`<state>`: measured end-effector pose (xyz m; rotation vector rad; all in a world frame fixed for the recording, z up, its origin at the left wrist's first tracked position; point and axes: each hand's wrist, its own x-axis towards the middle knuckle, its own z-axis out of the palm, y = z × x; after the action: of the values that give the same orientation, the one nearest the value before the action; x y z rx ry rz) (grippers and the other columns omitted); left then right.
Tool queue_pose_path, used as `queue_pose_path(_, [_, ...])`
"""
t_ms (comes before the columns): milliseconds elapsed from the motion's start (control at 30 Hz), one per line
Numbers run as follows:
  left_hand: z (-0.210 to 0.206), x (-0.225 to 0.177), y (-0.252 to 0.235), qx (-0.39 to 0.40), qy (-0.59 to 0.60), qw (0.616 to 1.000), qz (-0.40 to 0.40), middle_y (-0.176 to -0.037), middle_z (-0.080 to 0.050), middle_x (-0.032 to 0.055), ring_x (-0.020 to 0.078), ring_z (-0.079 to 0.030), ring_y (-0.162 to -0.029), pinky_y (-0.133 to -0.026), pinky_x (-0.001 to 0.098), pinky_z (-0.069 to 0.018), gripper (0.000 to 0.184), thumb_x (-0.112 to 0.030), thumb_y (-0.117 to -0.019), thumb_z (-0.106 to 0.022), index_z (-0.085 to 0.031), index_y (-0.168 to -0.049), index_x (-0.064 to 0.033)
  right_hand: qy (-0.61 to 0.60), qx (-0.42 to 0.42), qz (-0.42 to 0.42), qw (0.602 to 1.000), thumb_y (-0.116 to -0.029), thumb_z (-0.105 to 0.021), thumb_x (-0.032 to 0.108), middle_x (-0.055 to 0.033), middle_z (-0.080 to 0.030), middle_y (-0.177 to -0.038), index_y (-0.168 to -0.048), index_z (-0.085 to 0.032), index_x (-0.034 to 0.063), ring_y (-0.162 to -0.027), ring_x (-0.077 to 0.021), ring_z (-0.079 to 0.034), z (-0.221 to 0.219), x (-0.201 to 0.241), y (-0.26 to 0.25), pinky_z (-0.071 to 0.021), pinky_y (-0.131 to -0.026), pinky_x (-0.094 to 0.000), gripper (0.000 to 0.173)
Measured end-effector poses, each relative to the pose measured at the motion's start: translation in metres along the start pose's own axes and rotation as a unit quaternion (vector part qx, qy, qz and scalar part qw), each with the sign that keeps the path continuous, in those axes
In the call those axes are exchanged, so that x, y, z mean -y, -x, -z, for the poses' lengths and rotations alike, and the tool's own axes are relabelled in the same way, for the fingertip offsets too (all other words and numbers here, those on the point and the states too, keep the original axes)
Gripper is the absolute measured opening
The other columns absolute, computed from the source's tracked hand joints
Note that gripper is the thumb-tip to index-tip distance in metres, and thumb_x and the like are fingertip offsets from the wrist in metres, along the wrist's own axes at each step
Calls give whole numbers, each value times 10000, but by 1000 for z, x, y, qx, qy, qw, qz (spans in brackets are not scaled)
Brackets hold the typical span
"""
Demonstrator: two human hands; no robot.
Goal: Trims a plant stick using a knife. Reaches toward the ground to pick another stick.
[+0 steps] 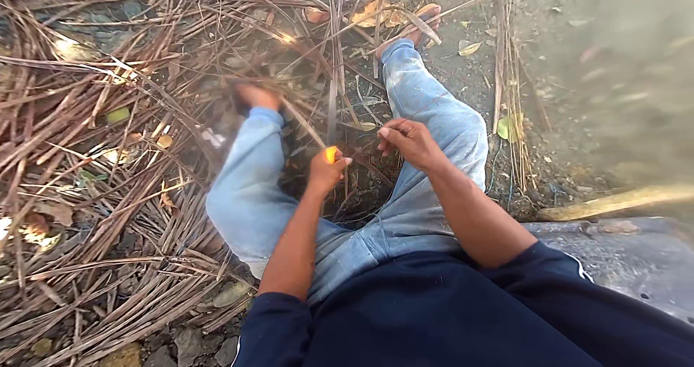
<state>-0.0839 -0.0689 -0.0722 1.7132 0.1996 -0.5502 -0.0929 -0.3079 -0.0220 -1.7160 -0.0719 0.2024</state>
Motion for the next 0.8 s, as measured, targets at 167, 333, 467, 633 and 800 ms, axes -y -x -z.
queue_pose_path(167, [13,-12,-2,-139,-183,970,-86,-1181,-640,196,305,-658,-944,-841,494,-557,433,-256,-977,-703,-592,-1284,29,5,-20,7,1000,-1038,-570,49,-90,-771,-980,-1125,-676,-14,-798,-171,-770,13,12,8,-668,-756,-339,152])
queue_pose_path(333, [-14,-11,20,-45,-253,945,-201,-991,-677,175,316,-676,-789,-713,554,-581,504,-350,-1097,-396,-404,-1527,-85,-37,-127,31,991,-1051,-561,72,-93,-776,-996,-1129,-658,-23,-850,-187,-776,-5,0,12,-664,-809,-357,157])
queue_pose_path(467, [-32,-13,33,41,-274,927,-252,-1060,-688,162,286,-686,-881,-811,520,-575,507,-301,-1109,-343,-401,-1548,-53,-15,-145,90,985,-1049,-555,62,-90,-766,-1007,-1109,-662,-37,-863,-158,-771,-13,-1,14,-661,-820,-339,157])
queue_pose_path(633, [-34,-17,34,32,-326,919,-220,-988,-717,170,324,-709,-856,-792,545,-575,527,-336,-1115,-314,-406,-1555,-62,63,-127,175,974,-1024,-561,13,-131,-748,-1094,-1121,-685,-68,-936,-158,-763,-10,-12,14,-650,-871,-336,177])
queue_pose_path(800, [-25,-19,33,21,-350,915,-199,-885,-711,162,342,-700,-773,-723,557,-573,530,-364,-1118,-289,-426,-1548,-87,129,-132,237,954,-1023,-569,16,-156,-740,-1100,-1085,-698,-69,-933,-182,-766,-9,-11,17,-654,-859,-355,166])
